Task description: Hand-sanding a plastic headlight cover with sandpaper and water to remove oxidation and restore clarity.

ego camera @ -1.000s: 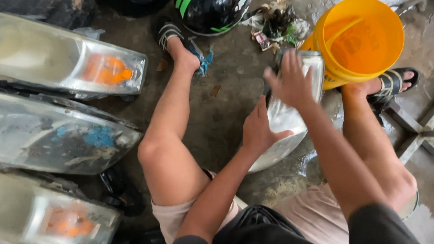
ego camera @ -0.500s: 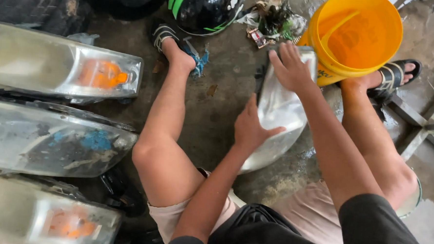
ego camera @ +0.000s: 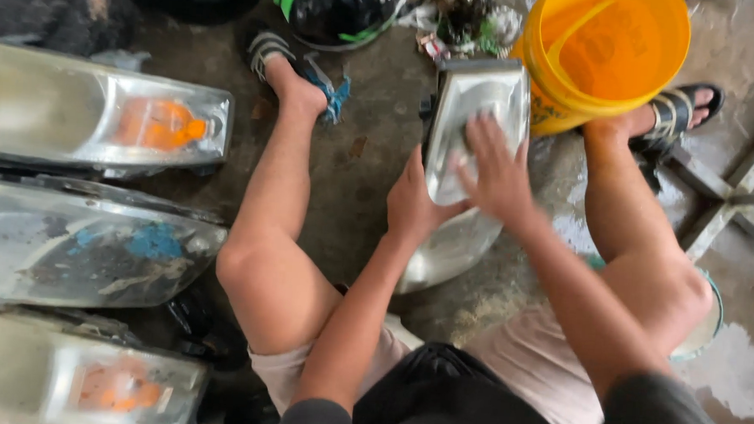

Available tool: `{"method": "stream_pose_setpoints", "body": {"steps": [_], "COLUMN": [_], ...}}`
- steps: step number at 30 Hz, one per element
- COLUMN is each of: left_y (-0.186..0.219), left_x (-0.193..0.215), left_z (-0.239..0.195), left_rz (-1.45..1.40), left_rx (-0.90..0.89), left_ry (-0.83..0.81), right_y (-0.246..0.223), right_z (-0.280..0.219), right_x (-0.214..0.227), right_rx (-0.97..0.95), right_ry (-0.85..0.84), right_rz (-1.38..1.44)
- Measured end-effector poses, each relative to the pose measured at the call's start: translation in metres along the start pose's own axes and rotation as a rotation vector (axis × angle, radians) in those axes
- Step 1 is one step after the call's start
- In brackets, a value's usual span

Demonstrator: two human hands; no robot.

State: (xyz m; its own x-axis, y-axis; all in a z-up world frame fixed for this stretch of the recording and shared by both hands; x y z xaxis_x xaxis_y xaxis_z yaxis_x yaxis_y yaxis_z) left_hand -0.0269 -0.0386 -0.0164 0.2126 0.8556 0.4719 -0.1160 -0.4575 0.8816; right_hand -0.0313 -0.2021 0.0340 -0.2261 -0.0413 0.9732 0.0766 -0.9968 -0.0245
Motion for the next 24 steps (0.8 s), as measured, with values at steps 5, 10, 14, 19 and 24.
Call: {"method": "stream_pose_setpoints", "body": {"steps": [5,10,14,19,24], "left_y": [0.018,0.029,0.025,0.025,0.016], "left_x": [0.019,0.039,0.032,0.034,0.03], "left_z": [0.004,0.024,0.022,0.015,0.016], "left_rz": [-0.07,-0.136,-0.1,-0.138,-0.142], "left_rx": [0.108,0.195,0.125,0.155,-0.03], "left_ry": [-0.085,-0.182,-0.174,-0.204,-0.085], "right_y": [0.061,0.008,-0.017,0.038,0.07], "right_z": [0.101,0.038,-0.024,0.034,0.096], "right_x": [-0.04,-0.007,0.032,0.009,-0.022], "right_rx": [-0.406,-0.353,-0.325,-0.339,-0.389], "right_ry": [-0.512,-0.306,-0.291,-0.367,-0.375], "right_rz": [0.281,0.182,0.262,0.289,0.28]}}
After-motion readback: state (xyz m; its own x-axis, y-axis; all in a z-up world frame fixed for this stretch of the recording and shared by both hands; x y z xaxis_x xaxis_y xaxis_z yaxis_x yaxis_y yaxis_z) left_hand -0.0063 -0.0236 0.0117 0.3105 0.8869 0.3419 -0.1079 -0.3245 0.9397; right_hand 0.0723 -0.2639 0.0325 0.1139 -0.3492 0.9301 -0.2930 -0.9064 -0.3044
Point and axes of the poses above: each hand's wrist, its own z-axis towards the middle knuckle, its own x-axis out of the back of the hand, y = z × x, the point moved 1 cm from there along z, towards the middle knuckle, and after that the axes turned 14 degrees about -z, right-handed, at the moved point
